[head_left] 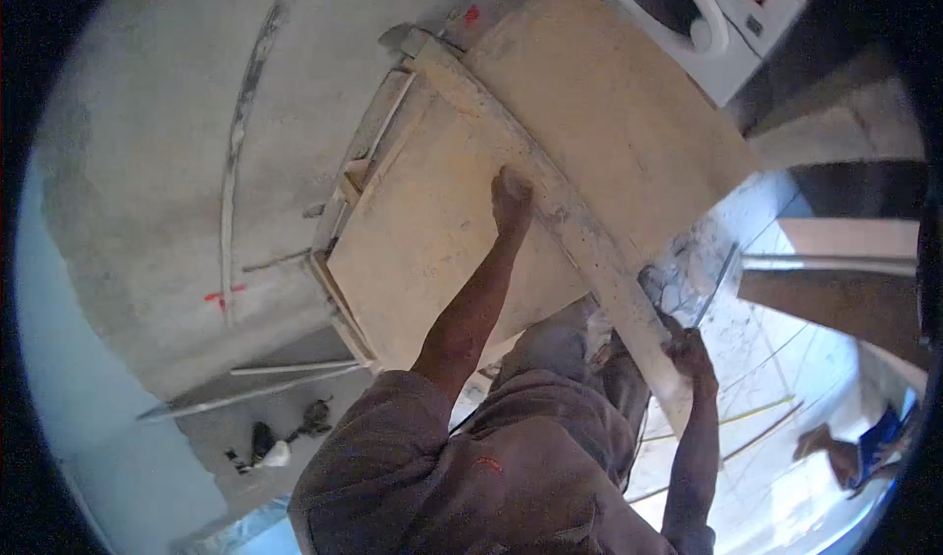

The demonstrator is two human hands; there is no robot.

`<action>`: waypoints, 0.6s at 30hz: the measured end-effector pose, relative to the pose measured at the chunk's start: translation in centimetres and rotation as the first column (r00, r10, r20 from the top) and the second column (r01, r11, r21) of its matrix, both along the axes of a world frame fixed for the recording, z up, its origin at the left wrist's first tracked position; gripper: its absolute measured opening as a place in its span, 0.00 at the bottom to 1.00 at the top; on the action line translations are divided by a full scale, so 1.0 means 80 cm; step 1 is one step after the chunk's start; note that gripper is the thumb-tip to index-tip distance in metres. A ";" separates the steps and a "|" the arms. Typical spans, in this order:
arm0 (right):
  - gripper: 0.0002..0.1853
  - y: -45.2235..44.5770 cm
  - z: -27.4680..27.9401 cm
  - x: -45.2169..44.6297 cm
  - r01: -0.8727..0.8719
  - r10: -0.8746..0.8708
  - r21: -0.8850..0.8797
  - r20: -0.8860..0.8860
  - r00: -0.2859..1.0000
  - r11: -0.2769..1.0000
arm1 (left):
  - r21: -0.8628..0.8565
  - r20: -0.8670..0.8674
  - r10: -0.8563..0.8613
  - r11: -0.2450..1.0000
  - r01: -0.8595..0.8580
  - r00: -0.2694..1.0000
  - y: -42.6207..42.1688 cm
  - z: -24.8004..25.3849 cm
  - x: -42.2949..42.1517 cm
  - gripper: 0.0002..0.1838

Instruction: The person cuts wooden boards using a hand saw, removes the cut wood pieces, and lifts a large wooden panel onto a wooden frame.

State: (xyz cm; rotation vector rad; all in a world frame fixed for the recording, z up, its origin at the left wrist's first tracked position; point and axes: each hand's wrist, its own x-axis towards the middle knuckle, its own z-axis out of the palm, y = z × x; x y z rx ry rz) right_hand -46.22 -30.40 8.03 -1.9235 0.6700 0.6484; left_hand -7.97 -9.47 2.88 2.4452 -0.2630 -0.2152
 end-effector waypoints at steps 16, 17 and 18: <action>0.27 -0.036 -0.046 -0.033 -0.148 0.178 0.150 -0.215 0.960 0.978 | -0.363 0.044 0.186 0.918 -0.157 0.982 -0.002 -0.079 0.188 0.36; 0.27 -0.034 -0.049 -0.024 -0.031 0.099 0.351 -0.177 0.979 0.936 | -0.544 0.034 0.203 0.825 -0.152 0.979 -0.001 -0.085 0.200 0.37; 0.26 -0.030 -0.036 -0.007 -0.071 0.136 0.360 -0.158 0.978 0.930 | -0.194 0.139 0.200 0.966 -0.171 0.970 -0.007 -0.066 0.213 0.36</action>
